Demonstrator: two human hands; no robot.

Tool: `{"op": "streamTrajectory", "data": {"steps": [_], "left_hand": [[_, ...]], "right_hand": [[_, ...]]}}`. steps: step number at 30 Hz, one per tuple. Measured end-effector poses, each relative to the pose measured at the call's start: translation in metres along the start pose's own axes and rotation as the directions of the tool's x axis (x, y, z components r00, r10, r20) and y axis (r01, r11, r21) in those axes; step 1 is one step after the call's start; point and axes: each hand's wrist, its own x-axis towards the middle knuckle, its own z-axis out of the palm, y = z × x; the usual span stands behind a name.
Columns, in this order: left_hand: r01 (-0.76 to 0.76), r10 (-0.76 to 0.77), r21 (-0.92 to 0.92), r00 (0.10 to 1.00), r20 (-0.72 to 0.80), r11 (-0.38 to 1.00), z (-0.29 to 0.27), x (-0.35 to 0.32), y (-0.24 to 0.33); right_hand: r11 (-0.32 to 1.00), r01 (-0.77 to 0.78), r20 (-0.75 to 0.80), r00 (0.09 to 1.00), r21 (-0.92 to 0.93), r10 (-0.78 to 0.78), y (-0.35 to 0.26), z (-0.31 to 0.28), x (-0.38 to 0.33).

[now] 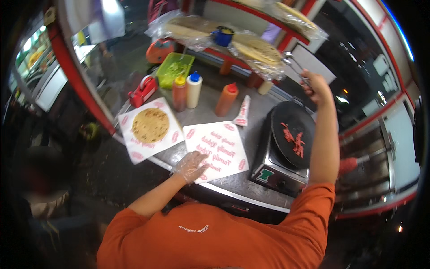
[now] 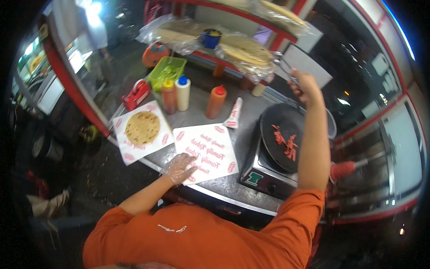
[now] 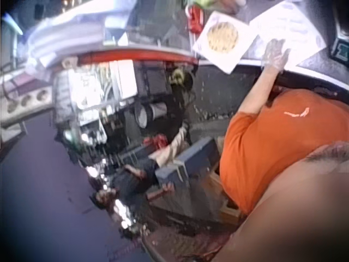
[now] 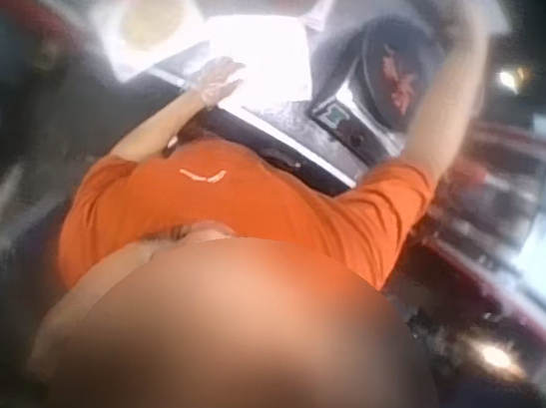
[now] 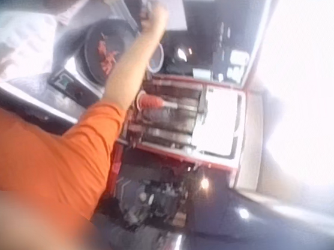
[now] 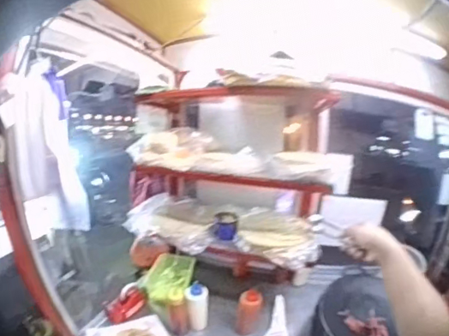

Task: The person assembles two tacos at a street food stall. They place cooked meat onto tortillas, add shredded lettuce, drizzle sauces, and wrap each taco in paper. The finished tacos are placed into a plastic bag and handed to a customer.

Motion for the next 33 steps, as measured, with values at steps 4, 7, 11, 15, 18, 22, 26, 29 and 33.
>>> {"op": "streamTrajectory", "data": {"steps": [4, 7, 11, 15, 18, 22, 26, 29, 33], "left_hand": [[-0.063, 0.058, -0.068, 0.995, -0.079, 0.996, -0.008, 0.0, 0.006], [-0.072, 0.066, -0.066, 0.994, -0.087, 0.995, -0.01, 0.001, 0.007], [-0.074, 0.068, -0.056, 0.993, -0.092, 0.996, -0.009, 0.002, 0.005], [-0.059, 0.054, -0.062, 0.995, -0.079, 0.996, -0.005, 0.003, 0.001], [-0.02, 0.014, -0.054, 0.994, -0.111, 0.998, 0.0, 0.003, -0.006], [0.089, -0.121, -0.198, 0.98, -0.158, 0.976, 0.009, 0.003, -0.023], [0.213, -0.305, -0.494, 0.945, -0.114, 0.843, 0.005, 0.006, -0.035], [0.293, -0.341, -0.326, 0.934, -0.103, 0.899, -0.002, 0.01, -0.027], [0.249, -0.244, 0.142, 0.969, -0.048, 0.958, -0.01, 0.033, -0.016]], "right_hand": [[0.999, -0.045, -0.047, 0.998, 0.014, 0.045, -0.007, 0.016, -0.016], [0.997, -0.075, -0.079, 0.994, -0.021, 0.073, -0.013, 0.022, -0.022], [0.99, -0.103, -0.079, 0.991, 0.092, 0.11, -0.017, 0.044, -0.015], [0.974, 0.072, -0.022, 0.997, 0.215, -0.069, -0.009, 0.074, -0.017], [0.899, 0.277, -0.034, 0.959, 0.341, -0.282, 0.02, 0.085, -0.054], [0.901, 0.197, 0.041, 0.972, 0.387, -0.231, 0.117, 0.101, -0.164], [0.979, -0.198, -0.028, 0.979, 0.05, 0.2, 0.244, 0.165, -0.271], [0.937, -0.349, 0.163, 0.925, 0.004, 0.344, 0.301, 0.172, -0.325], [0.939, 0.108, -0.044, 0.991, -0.327, -0.129, 0.314, 0.151, -0.338]]}}
